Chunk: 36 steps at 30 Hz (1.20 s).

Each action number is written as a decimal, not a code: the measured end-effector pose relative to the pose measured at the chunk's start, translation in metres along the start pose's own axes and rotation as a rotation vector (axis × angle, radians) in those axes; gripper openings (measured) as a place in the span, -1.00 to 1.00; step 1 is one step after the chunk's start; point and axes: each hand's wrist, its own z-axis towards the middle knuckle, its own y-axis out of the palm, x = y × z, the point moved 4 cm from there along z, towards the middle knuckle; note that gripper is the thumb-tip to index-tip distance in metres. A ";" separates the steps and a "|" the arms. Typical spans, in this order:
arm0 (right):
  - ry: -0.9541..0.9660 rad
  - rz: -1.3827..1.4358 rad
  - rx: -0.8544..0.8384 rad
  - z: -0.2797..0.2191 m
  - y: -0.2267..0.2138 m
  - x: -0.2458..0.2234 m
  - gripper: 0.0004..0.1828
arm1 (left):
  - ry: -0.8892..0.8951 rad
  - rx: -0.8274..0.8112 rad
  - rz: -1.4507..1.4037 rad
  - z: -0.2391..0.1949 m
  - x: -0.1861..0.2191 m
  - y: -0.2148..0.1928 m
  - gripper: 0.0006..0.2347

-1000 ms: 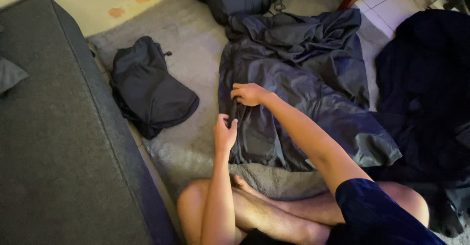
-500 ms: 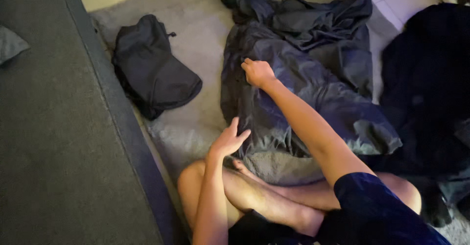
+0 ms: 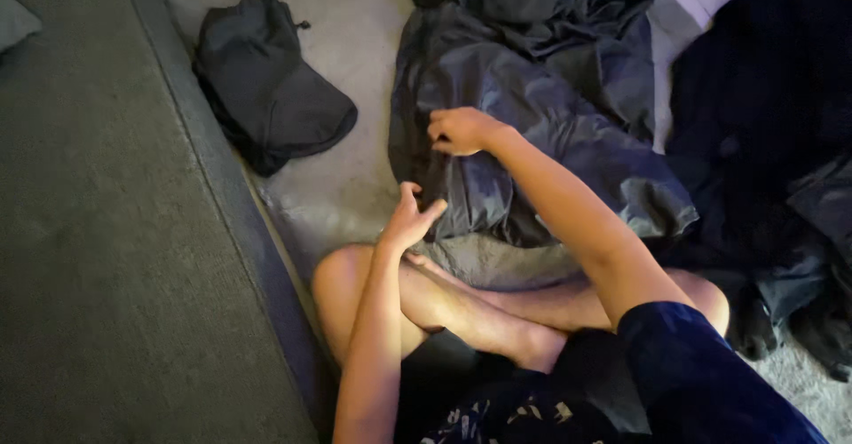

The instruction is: The person sits cross-legged on the floor and folds a large, dark-colored piece of fabric. They smooth the material, fold it into a long strip, and then roll it tightly into a compact bundle.

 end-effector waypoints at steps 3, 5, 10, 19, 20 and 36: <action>0.079 -0.016 0.199 -0.014 -0.013 0.019 -0.69 | -0.034 -0.098 0.127 -0.004 0.005 -0.007 -0.09; 0.129 -0.098 0.205 -0.021 -0.009 0.015 -0.68 | 0.022 -0.004 0.259 0.008 0.000 -0.001 -0.26; -0.216 0.126 0.321 -0.050 -0.012 -0.020 -0.65 | 0.406 0.137 -0.082 0.007 0.019 -0.002 -0.62; -0.178 0.431 0.003 -0.082 -0.025 -0.003 -0.51 | 0.088 -0.061 -0.005 -0.010 0.019 0.011 -0.29; -0.144 0.382 -0.052 -0.084 -0.025 0.000 -0.53 | 0.085 -0.179 0.109 -0.009 0.017 0.018 -0.35; 0.145 0.024 -0.195 -0.112 -0.035 0.029 -0.19 | 0.288 -0.031 0.477 0.033 0.010 0.041 -0.69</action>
